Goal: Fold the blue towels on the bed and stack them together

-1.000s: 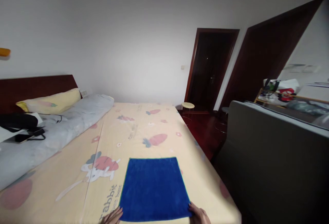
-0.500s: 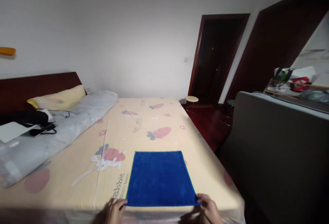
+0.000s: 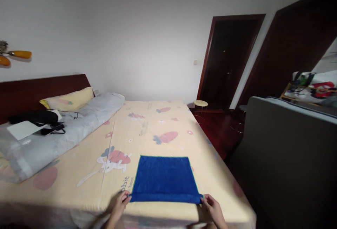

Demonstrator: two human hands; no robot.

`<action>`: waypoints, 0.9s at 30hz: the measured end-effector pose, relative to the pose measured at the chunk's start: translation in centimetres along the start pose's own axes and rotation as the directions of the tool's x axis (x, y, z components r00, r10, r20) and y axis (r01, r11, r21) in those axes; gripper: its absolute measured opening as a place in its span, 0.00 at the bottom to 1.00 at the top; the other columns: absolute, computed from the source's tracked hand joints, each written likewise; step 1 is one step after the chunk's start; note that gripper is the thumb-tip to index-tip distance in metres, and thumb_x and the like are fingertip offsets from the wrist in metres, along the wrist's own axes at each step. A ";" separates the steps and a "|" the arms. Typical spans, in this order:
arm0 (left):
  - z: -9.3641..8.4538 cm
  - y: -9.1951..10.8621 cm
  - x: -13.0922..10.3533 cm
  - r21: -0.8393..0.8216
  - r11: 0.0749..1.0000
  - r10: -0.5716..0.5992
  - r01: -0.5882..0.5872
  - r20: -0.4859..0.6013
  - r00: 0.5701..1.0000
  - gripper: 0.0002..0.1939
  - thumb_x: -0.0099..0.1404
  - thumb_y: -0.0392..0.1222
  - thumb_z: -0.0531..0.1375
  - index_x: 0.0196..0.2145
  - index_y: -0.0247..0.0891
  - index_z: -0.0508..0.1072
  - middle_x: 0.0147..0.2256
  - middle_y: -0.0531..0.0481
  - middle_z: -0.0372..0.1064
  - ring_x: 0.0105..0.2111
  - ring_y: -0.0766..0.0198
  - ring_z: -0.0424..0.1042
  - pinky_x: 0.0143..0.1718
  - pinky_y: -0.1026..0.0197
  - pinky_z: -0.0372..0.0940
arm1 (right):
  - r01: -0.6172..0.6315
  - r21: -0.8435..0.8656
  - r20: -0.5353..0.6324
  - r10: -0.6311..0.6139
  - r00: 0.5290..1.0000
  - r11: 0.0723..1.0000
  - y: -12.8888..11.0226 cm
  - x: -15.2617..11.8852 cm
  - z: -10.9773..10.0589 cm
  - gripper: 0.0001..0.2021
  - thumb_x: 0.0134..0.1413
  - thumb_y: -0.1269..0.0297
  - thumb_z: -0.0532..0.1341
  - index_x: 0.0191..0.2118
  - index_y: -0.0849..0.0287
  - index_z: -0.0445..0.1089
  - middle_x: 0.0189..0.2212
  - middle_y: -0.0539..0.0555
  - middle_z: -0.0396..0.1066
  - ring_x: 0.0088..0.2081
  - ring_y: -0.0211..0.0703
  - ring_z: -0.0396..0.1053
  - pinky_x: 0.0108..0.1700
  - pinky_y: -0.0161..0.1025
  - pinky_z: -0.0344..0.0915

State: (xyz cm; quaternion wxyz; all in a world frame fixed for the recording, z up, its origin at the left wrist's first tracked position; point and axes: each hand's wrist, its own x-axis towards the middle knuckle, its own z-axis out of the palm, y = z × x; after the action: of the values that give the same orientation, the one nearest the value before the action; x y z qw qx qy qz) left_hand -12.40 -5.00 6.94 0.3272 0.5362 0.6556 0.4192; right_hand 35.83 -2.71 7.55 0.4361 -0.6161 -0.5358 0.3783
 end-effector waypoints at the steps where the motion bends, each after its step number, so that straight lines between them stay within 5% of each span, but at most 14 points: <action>1: 0.2 -0.1 0.3 0.013 1.000 0.013 -0.013 -0.013 1.000 0.29 0.49 0.71 0.56 0.27 0.40 0.71 0.27 0.49 0.75 0.29 0.57 0.75 0.33 0.58 0.70 | 0.010 -0.027 -0.012 -0.010 1.000 1.000 0.0 0.3 0.1 0.22 0.41 0.39 0.56 0.22 0.55 0.64 0.17 0.49 0.67 0.23 0.43 0.65 0.28 0.38 0.62; 4: 0.9 -0.1 1.2 0.086 0.995 0.050 -0.045 -0.057 0.997 0.25 0.54 0.67 0.54 0.29 0.42 0.71 0.30 0.49 0.76 0.33 0.58 0.76 0.37 0.59 0.69 | 0.031 -0.129 -0.044 -0.036 0.998 0.991 0.2 1.1 0.5 0.20 0.44 0.40 0.55 0.24 0.54 0.64 0.20 0.49 0.68 0.26 0.44 0.67 0.31 0.39 0.62; 9: 2.1 0.0 0.8 0.304 0.951 0.092 -0.051 -0.123 0.988 0.10 0.61 0.47 0.53 0.33 0.45 0.73 0.32 0.51 0.76 0.35 0.60 0.75 0.40 0.60 0.66 | 0.079 -0.346 -0.057 -0.105 0.993 0.935 1.7 1.1 0.9 0.14 0.51 0.49 0.52 0.25 0.52 0.64 0.22 0.50 0.69 0.27 0.45 0.68 0.33 0.40 0.62; 14: 3.6 1.1 -1.0 0.596 0.803 0.146 0.008 -0.209 0.967 0.17 0.65 0.38 0.47 0.43 0.42 0.74 0.45 0.43 0.74 0.48 0.53 0.68 0.49 0.51 0.58 | 0.164 -0.577 -0.090 -0.261 0.961 0.800 3.1 0.6 1.8 0.12 0.55 0.63 0.48 0.34 0.56 0.68 0.32 0.58 0.70 0.35 0.49 0.68 0.40 0.43 0.62; 17: 3.8 2.5 -1.3 0.811 0.584 0.170 0.028 -0.156 0.973 0.20 0.65 0.34 0.47 0.48 0.44 0.72 0.48 0.45 0.72 0.48 0.56 0.66 0.48 0.52 0.55 | 0.245 -0.752 -0.038 -0.412 0.911 0.611 3.3 0.2 2.3 0.16 0.54 0.73 0.47 0.43 0.57 0.69 0.39 0.59 0.71 0.39 0.48 0.68 0.42 0.42 0.62; 20: 3.7 4.0 -1.3 0.852 0.520 0.133 -0.061 -0.010 0.991 0.18 0.63 0.33 0.48 0.43 0.48 0.74 0.46 0.48 0.72 0.49 0.57 0.64 0.50 0.52 0.53 | 0.313 -0.840 0.091 -0.454 0.886 0.442 2.4 -0.1 2.7 0.19 0.51 0.79 0.48 0.42 0.55 0.70 0.40 0.57 0.72 0.41 0.48 0.68 0.44 0.43 0.61; 24: 4.5 5.9 -1.8 0.863 0.503 0.077 0.042 -0.093 0.993 0.18 0.66 0.46 0.46 0.42 0.43 0.74 0.47 0.44 0.71 0.51 0.51 0.63 0.52 0.46 0.52 | 0.175 -0.908 0.047 -0.321 0.946 0.381 -0.6 -0.8 3.8 0.12 0.59 0.64 0.51 0.34 0.57 0.72 0.34 0.58 0.72 0.40 0.54 0.68 0.42 0.49 0.59; 27: 5.5 6.6 -2.5 0.885 0.450 0.078 0.121 -0.174 0.982 0.26 0.65 0.57 0.47 0.44 0.35 0.74 0.46 0.38 0.70 0.49 0.46 0.64 0.52 0.43 0.53 | 0.092 -0.931 -0.013 -0.285 0.958 0.353 -2.0 -1.1 4.8 0.20 0.59 0.48 0.53 0.38 0.59 0.72 0.35 0.61 0.72 0.41 0.58 0.68 0.43 0.51 0.58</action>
State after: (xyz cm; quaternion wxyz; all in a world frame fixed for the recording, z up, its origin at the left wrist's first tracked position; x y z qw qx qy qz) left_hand -4.18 -5.85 10.46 -0.0611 0.5772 0.8123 0.0576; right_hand 30.52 -3.11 7.84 0.1036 -0.7178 -0.6822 -0.0928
